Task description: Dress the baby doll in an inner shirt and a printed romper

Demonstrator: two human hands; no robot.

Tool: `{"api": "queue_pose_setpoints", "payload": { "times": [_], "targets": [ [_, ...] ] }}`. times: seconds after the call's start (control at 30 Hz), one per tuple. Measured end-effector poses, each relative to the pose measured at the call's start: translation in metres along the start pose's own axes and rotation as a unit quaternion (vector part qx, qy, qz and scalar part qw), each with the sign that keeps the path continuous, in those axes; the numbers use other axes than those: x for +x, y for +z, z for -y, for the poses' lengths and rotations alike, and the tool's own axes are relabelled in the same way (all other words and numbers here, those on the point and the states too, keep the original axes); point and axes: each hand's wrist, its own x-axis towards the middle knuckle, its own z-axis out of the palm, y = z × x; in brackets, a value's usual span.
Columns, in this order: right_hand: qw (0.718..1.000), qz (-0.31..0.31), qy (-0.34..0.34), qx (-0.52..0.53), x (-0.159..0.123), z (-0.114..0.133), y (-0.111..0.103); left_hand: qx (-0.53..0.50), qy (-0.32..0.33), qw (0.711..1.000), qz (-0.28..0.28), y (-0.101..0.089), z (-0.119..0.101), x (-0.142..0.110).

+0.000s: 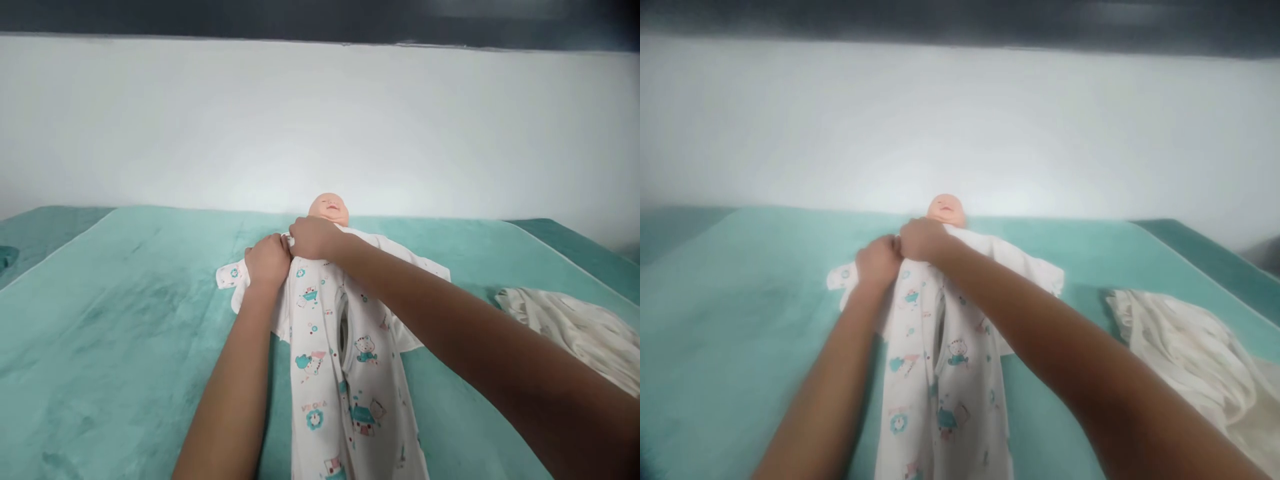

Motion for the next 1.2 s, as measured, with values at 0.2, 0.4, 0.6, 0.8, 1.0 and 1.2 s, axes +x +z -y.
{"api": "queue_pose_setpoints", "payload": {
  "times": [0.2, 0.4, 0.6, 0.8, 1.0, 1.2],
  "targets": [
    [0.994, 0.108, 0.001, 0.001, 0.027, -0.004, 0.009, 0.005, -0.005, 1.0, 0.016, 0.0, 0.004, 0.001],
    [0.993, 0.116, 0.0, -0.004, 0.027, -0.011, 0.002, 0.006, 0.0, 1.0, -0.021, -0.002, 0.005, 0.0],
    [0.997, 0.074, 0.012, -0.019, -0.007, -0.031, -0.02, 0.007, -0.023, 1.0, -0.02, -0.004, 0.011, 0.003],
    [0.997, 0.017, 0.069, -0.016, -0.034, -0.051, -0.039, -0.02, -0.058, 0.996, 0.069, -0.01, 0.024, 0.01],
    [0.997, -0.009, 0.079, -0.018, -0.036, -0.051, -0.034, -0.036, -0.076, 0.988, 0.132, -0.015, 0.035, 0.013],
    [0.997, 0.004, 0.07, -0.012, -0.036, -0.05, -0.033, -0.052, -0.06, 0.986, 0.149, -0.018, 0.043, 0.013]
  ]
}}
